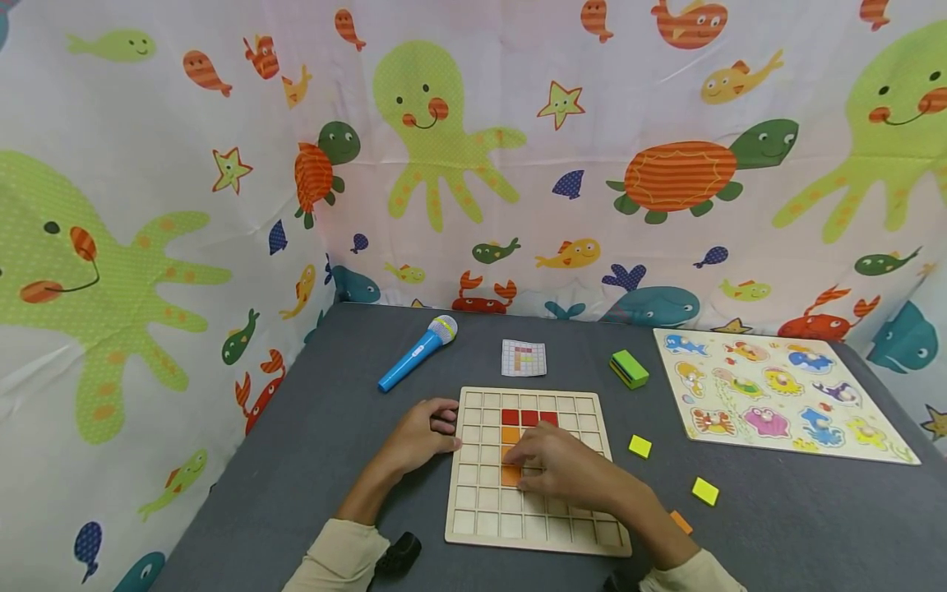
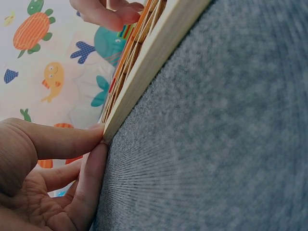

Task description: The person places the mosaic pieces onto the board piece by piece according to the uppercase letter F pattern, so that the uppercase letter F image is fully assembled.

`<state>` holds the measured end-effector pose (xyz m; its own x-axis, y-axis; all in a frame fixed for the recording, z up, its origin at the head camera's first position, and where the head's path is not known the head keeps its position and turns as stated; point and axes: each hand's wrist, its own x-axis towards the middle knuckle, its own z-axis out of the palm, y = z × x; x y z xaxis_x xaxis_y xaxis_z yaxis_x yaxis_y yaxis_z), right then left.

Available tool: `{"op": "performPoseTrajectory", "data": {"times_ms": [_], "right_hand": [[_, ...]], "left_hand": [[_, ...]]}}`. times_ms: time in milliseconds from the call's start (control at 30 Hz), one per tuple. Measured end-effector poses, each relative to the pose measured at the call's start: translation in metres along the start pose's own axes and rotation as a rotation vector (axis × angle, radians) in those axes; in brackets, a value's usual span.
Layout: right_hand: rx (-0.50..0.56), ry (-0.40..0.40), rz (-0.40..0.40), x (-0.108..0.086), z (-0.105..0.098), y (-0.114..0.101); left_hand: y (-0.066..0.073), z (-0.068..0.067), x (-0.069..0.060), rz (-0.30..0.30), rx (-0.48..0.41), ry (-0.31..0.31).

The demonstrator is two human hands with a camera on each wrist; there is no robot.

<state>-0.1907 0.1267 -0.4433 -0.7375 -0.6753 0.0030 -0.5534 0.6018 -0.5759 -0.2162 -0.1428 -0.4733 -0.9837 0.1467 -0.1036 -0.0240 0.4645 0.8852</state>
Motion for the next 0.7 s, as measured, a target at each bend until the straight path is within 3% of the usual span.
{"op": "performPoseTrajectory", "data": {"times_ms": [433, 700], "right_hand": [[0.103, 0.026, 0.054, -0.019, -0.011, 0.009], [0.082, 0.054, 0.051, -0.038, -0.022, 0.022]], "left_hand": [[0.001, 0.0, 0.0, 0.002, 0.006, 0.007], [0.002, 0.0, -0.001, -0.001, 0.006, 0.004]]}}
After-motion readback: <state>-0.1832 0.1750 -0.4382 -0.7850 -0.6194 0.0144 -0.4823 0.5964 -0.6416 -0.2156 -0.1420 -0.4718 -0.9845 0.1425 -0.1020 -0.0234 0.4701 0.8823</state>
